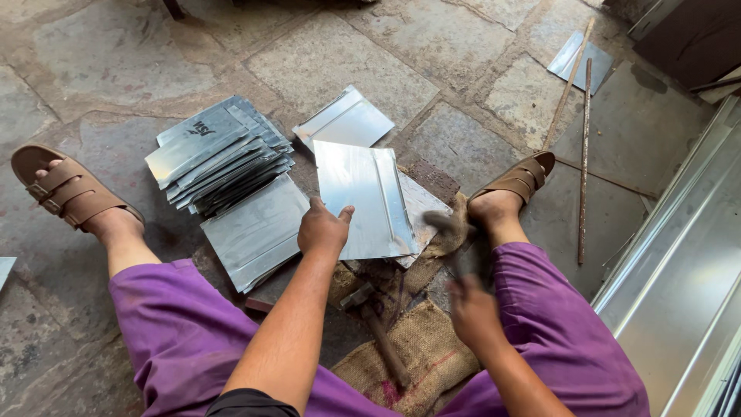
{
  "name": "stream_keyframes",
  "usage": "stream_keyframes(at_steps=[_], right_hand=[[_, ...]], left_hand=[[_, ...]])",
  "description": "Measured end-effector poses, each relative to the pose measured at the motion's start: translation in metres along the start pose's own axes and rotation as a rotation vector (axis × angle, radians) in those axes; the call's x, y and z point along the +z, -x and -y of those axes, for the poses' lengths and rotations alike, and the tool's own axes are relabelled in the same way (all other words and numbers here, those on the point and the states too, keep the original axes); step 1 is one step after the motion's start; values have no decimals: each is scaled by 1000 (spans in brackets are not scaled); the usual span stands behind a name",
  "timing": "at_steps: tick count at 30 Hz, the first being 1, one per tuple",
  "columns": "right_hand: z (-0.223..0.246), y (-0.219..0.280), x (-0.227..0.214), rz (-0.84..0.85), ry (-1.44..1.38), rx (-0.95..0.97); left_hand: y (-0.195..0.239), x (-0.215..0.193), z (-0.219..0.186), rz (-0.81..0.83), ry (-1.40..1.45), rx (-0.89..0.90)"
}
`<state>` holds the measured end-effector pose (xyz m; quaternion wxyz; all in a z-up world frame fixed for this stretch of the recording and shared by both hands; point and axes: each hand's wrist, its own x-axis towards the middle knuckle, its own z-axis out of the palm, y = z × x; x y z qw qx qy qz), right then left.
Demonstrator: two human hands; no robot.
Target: The person uses a hammer to flatten and straighten small square metal sheets while sitting on the floor. They handle the sheets one by one, striking the edges and surfaces on a wooden block.
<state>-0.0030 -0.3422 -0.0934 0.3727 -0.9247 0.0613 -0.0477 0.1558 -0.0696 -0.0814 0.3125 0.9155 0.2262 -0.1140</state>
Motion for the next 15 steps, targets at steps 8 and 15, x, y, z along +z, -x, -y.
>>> stream_keyframes(at_steps=[8, 15], right_hand=[[19, -32, -64, -50, -1113, -115], [49, -18, -103, -557, -778, -843]], left_hand=[[-5, 0, 9, 16, 42, 30], [2, 4, 10, -1, 31, 94]])
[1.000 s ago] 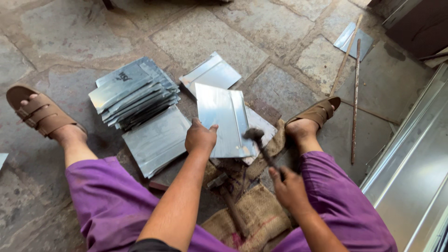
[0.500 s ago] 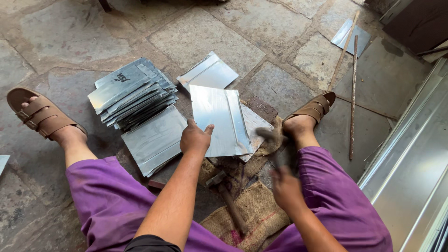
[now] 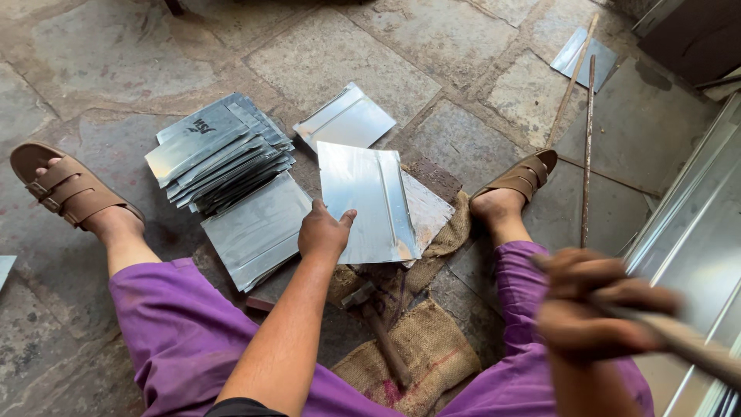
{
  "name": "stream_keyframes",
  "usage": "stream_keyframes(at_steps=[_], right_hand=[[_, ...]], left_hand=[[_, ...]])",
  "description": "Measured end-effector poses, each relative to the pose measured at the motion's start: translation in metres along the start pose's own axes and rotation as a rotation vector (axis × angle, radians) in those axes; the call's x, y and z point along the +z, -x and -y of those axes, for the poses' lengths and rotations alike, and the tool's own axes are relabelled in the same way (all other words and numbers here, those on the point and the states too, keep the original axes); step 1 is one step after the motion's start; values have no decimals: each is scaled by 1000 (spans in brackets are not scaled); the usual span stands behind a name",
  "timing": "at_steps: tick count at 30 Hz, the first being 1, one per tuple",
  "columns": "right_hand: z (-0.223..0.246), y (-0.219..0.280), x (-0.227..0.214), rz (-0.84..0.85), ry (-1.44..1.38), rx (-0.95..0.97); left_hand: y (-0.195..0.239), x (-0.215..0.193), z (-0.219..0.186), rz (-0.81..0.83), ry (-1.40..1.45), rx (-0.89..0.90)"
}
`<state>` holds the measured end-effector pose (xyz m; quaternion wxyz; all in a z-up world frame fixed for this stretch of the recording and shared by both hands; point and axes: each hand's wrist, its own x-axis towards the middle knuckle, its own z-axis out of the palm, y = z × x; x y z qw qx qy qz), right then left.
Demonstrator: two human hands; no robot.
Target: The person uses a hammer to flatten and straighten small square metal sheets while sitting on the floor. They handle the sheets one by one, striking the edges and surfaces on a wooden block.
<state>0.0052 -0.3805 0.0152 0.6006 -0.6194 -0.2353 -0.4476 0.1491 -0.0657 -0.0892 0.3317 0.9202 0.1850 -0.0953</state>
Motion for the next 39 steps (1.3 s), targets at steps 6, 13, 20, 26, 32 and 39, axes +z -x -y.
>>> stream_keyframes(at_steps=[6, 13, 20, 26, 32, 39], right_hand=[[-48, 94, 36, 555, 912, 833], [-20, 23, 14, 275, 452, 624], [-15, 9, 0, 42, 123, 32], [-63, 111, 15, 580, 896, 863], [-51, 51, 1, 211, 286, 968], [-11, 6, -27, -109, -211, 130]], left_hand=[[2, -6, -5, 34, -15, 6], [7, -3, 4, 44, 27, -11], [18, -2, 5, 30, 4, 21], [20, -7, 2, 41, 11, 43], [17, -9, 10, 40, 24, 72], [28, -17, 7, 115, -42, 17]])
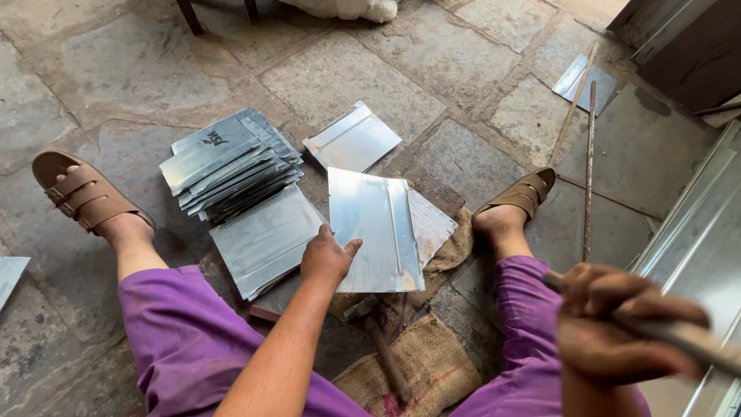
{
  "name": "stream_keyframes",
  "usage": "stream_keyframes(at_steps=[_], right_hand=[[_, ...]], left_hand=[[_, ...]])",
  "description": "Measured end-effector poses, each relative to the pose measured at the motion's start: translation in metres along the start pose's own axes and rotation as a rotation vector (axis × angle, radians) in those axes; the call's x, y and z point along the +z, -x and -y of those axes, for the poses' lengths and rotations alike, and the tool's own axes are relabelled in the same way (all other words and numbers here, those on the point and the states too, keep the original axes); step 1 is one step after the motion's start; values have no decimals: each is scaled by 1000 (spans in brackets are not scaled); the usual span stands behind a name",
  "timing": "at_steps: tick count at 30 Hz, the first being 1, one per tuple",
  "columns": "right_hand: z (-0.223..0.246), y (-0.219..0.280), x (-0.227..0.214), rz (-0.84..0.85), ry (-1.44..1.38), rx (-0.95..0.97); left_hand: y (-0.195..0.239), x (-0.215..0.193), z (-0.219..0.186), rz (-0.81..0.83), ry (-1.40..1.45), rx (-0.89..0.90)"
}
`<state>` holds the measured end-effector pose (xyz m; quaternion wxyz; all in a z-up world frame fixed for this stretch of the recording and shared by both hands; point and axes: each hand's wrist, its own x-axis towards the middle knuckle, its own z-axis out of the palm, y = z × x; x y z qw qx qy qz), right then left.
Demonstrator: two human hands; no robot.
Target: The person uses a hammer to flatten and straighten small square metal sheets while sitting on the floor. They handle the sheets one by one, striking the edges and surfaces on a wooden block.
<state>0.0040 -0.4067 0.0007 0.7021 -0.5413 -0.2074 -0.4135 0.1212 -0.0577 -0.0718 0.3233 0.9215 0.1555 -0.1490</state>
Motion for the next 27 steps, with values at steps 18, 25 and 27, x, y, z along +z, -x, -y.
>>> stream_keyframes(at_steps=[18, 25, 27], right_hand=[[17, -48, -24, 197, 121, 53], [-62, 78, 31, 402, 1023, 679], [-65, 86, 37, 500, 1228, 1039]], left_hand=[[7, 5, 9, -13, 12, 59], [18, -6, -4, 35, -16, 9], [18, -5, -2, 10, 6, 36]])
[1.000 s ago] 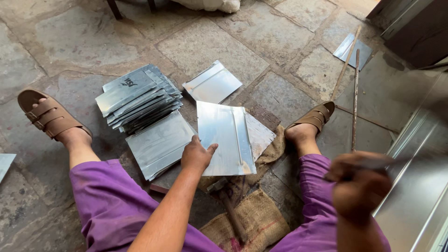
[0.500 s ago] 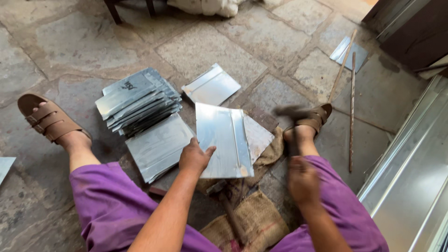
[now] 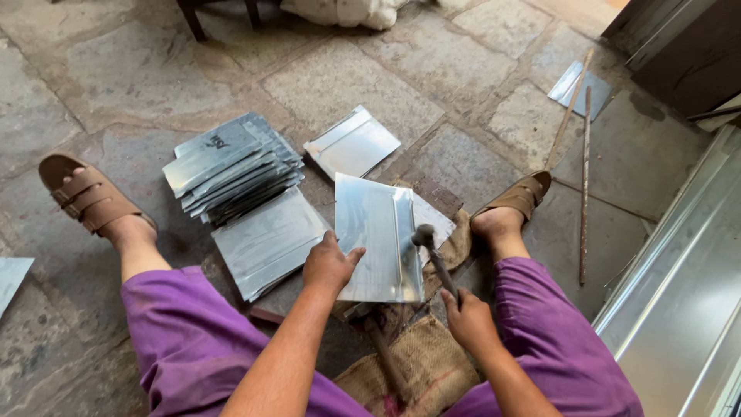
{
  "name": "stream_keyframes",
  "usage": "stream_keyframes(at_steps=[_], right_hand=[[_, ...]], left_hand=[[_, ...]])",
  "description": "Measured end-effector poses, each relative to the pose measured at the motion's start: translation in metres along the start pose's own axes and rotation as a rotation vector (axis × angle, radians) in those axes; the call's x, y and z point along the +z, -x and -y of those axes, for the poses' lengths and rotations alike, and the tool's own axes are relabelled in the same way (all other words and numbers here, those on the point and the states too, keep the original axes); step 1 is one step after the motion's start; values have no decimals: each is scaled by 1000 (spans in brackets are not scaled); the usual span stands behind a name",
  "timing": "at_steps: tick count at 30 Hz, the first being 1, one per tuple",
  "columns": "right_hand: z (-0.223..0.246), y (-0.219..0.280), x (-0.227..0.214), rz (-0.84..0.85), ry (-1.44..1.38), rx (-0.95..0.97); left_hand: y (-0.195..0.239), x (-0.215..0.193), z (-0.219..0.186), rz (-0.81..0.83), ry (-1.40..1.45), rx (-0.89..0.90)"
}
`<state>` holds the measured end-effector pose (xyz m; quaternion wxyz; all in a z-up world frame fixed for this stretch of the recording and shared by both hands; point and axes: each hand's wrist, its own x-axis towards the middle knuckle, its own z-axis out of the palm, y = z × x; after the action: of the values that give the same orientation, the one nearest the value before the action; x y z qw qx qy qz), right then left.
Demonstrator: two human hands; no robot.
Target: The person uses a hammer to flatten and straighten small square metal sheets while sitting on the floor. They handle the sheets one by one, striking the edges and surfaces on a wooden block.
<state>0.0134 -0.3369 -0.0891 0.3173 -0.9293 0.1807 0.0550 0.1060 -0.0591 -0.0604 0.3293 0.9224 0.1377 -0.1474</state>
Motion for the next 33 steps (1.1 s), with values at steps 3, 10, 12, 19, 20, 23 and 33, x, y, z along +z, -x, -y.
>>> stream_keyframes(at_steps=[3, 10, 12, 19, 20, 23, 33], right_hand=[[10, -6, -17, -8, -74, 69], [25, 10, -130, -469, -893, -913], [29, 12, -133, -619, -1015, -1017], [-15, -5, 8, -151, -144, -270], [-17, -8, 15, -97, -84, -151], [-8, -21, 2, -73, -89, 5], [17, 6, -132, -594, -1082, -1113]], left_hand=[[-6, 1, 7, -33, -6, 36], [-3, 23, 36, -94, 2, 100], [-2, 21, 33, -82, -7, 90], [4, 13, 23, -55, -10, 57], [4, 12, 22, -58, -7, 60], [1, 11, 24, -59, -10, 67], [4, 21, 39, -39, -66, 51]])
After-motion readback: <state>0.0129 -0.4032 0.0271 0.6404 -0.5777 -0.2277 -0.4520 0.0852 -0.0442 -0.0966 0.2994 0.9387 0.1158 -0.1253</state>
